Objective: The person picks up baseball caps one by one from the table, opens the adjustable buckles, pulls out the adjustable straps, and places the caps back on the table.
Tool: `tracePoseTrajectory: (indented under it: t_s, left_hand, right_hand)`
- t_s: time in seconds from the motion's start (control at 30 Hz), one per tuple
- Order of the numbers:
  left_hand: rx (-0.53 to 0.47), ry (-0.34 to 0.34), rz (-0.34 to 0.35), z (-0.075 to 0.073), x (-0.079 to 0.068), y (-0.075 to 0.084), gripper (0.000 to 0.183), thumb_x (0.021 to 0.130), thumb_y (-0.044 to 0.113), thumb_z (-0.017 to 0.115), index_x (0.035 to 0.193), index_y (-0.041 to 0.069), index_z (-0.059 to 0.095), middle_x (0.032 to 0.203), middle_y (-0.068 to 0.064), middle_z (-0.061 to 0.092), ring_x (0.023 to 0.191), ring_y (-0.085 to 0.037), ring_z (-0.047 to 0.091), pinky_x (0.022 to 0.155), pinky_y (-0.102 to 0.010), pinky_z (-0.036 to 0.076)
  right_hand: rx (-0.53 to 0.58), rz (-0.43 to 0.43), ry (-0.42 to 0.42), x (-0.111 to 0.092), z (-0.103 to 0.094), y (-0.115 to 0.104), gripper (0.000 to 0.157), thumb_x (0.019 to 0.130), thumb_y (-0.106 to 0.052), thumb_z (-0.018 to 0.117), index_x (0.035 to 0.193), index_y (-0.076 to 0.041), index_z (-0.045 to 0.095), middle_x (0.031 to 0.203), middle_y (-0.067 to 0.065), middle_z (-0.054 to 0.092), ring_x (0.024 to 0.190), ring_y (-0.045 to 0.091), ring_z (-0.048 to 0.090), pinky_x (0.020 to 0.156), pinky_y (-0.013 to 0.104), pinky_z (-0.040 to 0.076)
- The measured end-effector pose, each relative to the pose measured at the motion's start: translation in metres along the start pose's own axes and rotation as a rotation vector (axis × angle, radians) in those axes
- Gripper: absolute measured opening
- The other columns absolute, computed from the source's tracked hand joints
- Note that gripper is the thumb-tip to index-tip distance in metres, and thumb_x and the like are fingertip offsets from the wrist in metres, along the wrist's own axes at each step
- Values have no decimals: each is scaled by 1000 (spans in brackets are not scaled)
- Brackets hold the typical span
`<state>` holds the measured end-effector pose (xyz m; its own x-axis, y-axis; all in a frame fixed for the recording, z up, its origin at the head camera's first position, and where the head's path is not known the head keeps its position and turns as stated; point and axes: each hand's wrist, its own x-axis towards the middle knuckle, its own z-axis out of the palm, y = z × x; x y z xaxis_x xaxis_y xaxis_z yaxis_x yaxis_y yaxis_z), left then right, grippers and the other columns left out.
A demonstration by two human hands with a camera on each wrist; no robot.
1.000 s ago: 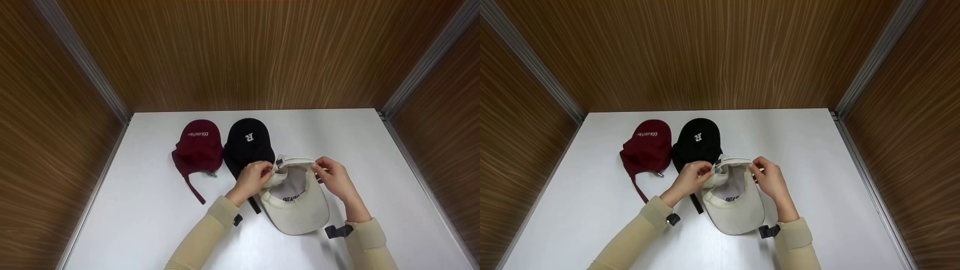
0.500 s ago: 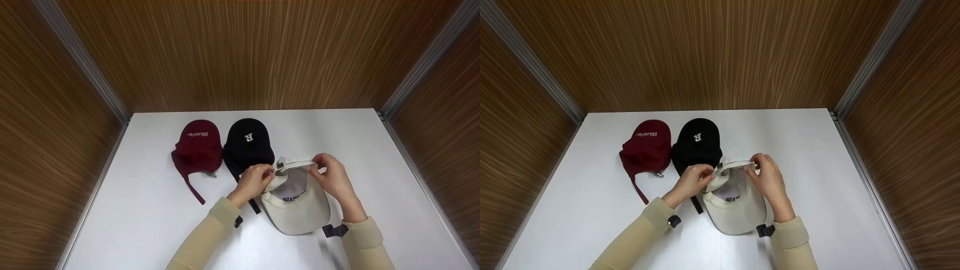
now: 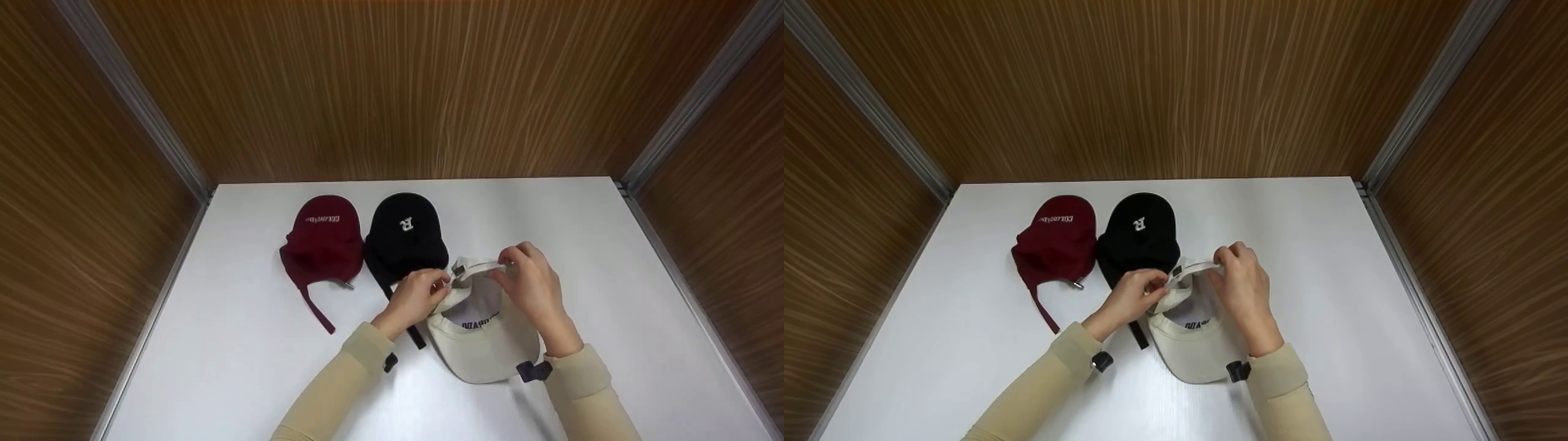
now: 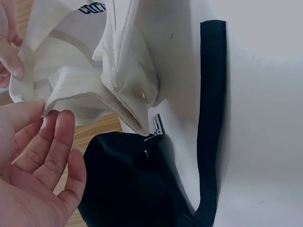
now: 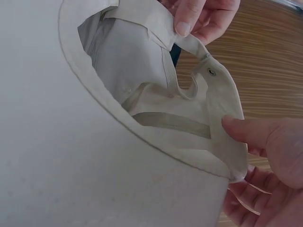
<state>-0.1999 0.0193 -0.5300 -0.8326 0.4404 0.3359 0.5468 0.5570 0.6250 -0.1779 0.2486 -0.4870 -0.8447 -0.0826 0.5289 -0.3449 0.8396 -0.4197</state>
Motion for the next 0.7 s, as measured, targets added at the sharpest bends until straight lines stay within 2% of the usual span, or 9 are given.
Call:
tracePoseTrajectory:
  t_s: [0.1,0.23,0.4,0.5,0.7]
  left_hand:
    - [-13,25,4,0,2,1,19,89,13,72,107,6,68,88,0,66,77,-10,62,68,-21,49]
    - [-48,115,35,-2,7,4,32,88,12,72,116,3,62,96,-3,62,84,-16,62,75,-22,48]
    - [-141,216,100,-7,16,10,24,92,12,68,111,-2,65,96,-7,63,84,-18,63,76,-22,50]
    - [-210,208,65,-9,20,16,21,94,12,66,110,-2,68,90,-7,68,79,-13,64,72,-21,51]
    - [-315,118,-94,-9,20,27,24,95,16,66,113,0,68,86,-3,72,73,-8,67,68,-19,51]
  right_hand:
    - [-20,-1,31,2,2,-3,20,76,-10,85,81,-9,66,83,3,59,74,24,57,57,44,48]
    - [-21,-1,76,6,3,-7,16,79,-10,83,77,-8,68,76,3,61,69,22,58,57,41,48]
    - [-3,3,106,9,6,-14,13,78,-8,83,77,-6,70,74,4,63,65,21,59,57,39,49]
    - [10,1,116,9,7,-19,13,79,-7,82,75,-6,70,72,4,63,63,20,59,57,39,49]
    - [47,-24,139,9,8,-27,12,78,-5,82,74,-6,70,70,4,64,62,19,60,56,38,50]
